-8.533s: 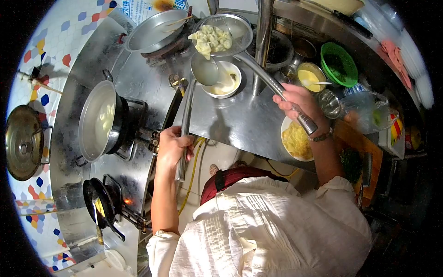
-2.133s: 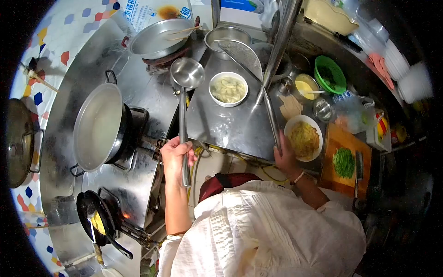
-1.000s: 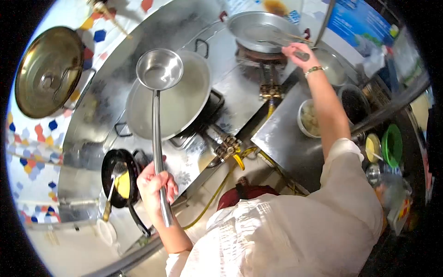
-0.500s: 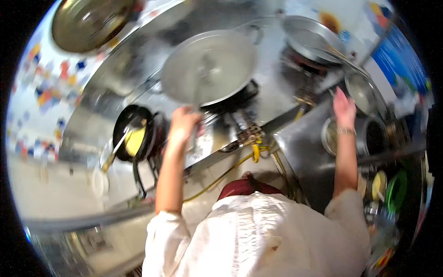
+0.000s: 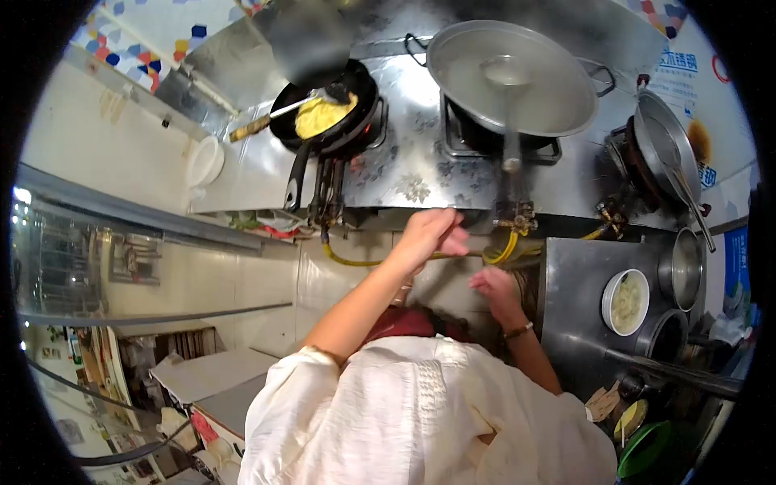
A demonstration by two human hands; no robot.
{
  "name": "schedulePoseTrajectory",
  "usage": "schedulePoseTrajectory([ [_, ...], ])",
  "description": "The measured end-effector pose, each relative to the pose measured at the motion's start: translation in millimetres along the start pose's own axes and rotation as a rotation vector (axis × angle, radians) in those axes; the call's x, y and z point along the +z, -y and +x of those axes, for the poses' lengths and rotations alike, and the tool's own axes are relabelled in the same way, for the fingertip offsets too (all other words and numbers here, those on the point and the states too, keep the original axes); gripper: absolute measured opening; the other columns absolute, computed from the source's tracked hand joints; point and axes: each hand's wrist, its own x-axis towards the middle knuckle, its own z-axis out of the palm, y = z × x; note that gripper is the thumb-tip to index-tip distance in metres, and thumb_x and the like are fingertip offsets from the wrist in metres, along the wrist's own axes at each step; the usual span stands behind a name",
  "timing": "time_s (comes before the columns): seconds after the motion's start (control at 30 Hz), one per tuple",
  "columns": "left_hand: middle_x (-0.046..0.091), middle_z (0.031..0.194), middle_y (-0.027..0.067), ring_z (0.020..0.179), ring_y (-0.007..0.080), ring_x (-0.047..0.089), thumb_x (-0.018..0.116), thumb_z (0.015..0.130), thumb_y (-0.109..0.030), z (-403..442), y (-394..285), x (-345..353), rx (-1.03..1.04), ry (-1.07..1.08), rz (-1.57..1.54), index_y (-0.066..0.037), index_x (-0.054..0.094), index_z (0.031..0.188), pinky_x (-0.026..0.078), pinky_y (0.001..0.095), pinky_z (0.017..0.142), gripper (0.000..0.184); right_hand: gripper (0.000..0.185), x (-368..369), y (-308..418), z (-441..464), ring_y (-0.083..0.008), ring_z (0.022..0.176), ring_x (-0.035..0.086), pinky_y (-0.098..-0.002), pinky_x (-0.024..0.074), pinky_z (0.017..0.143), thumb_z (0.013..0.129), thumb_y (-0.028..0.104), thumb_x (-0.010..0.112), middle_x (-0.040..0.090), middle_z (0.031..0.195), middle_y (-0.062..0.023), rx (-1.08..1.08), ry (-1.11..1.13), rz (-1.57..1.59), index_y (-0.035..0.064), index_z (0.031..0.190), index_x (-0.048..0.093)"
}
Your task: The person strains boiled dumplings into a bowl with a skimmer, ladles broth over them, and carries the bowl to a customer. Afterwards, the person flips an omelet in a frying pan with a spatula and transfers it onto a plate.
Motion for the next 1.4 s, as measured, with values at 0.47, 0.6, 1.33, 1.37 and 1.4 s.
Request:
schedulePoseTrajectory([
  [0.47,0.059,0.084,0.0114,0.080,0.0200,0.057,0.057,0.081,-0.006,-77,-94,-374,0.627,-0.950,0.589,0.005,0.054,0.102,0.044,0.0292,0.076,0.024,0.039,276,-12,162,-0.0139,0.071,0.058,-0.0256,0.0493,0.064,0.095,0.034,0.033,0.060,0.083,-0.0093,0.245,-0.054,0.080,0.0007,0.098,0.052],
  [0.6,0.050,0.105,0.0193,0.092,0.0322,0.054,0.061,0.068,-0.001,-10,-201,-404,1.071,-0.644,1.443,0.001,0.046,0.111,0.044,0.0387,0.081,0.046,0.053,330,36,194,-0.0205,0.074,0.062,-0.0325,0.0530,0.064,0.094,0.044,0.028,0.062,0.084,-0.0131,0.183,0.138,0.507,-0.0022,0.100,0.053],
  [1.33,0.056,0.086,0.0254,0.079,0.0411,0.057,0.042,0.079,-0.004,43,-345,-372,0.498,-0.315,2.278,0.000,0.044,0.092,0.046,0.0483,0.069,0.014,0.015,354,60,184,-0.0141,0.056,0.049,-0.0284,0.0439,0.048,0.081,0.013,0.053,0.048,0.071,-0.0048,0.146,0.130,0.281,0.0055,0.090,0.042],
  [1.37,0.057,0.085,0.0260,0.079,0.0412,0.058,0.041,0.080,-0.005,46,-352,-361,0.440,-0.277,2.344,0.001,0.045,0.093,0.046,0.0484,0.069,0.014,0.017,352,55,187,-0.0124,0.057,0.049,-0.0277,0.0446,0.049,0.082,0.013,0.053,0.048,0.072,-0.0036,0.111,0.149,0.249,0.0056,0.094,0.043],
  [1.4,0.057,0.085,0.0260,0.079,0.0412,0.058,0.041,0.080,-0.005,52,-359,-353,0.430,-0.277,2.357,0.001,0.045,0.093,0.046,0.0484,0.069,0.014,0.020,350,48,191,-0.0107,0.059,0.049,-0.0270,0.0454,0.050,0.082,0.014,0.053,0.047,0.073,-0.0023,0.076,0.166,0.217,0.0058,0.098,0.043],
])
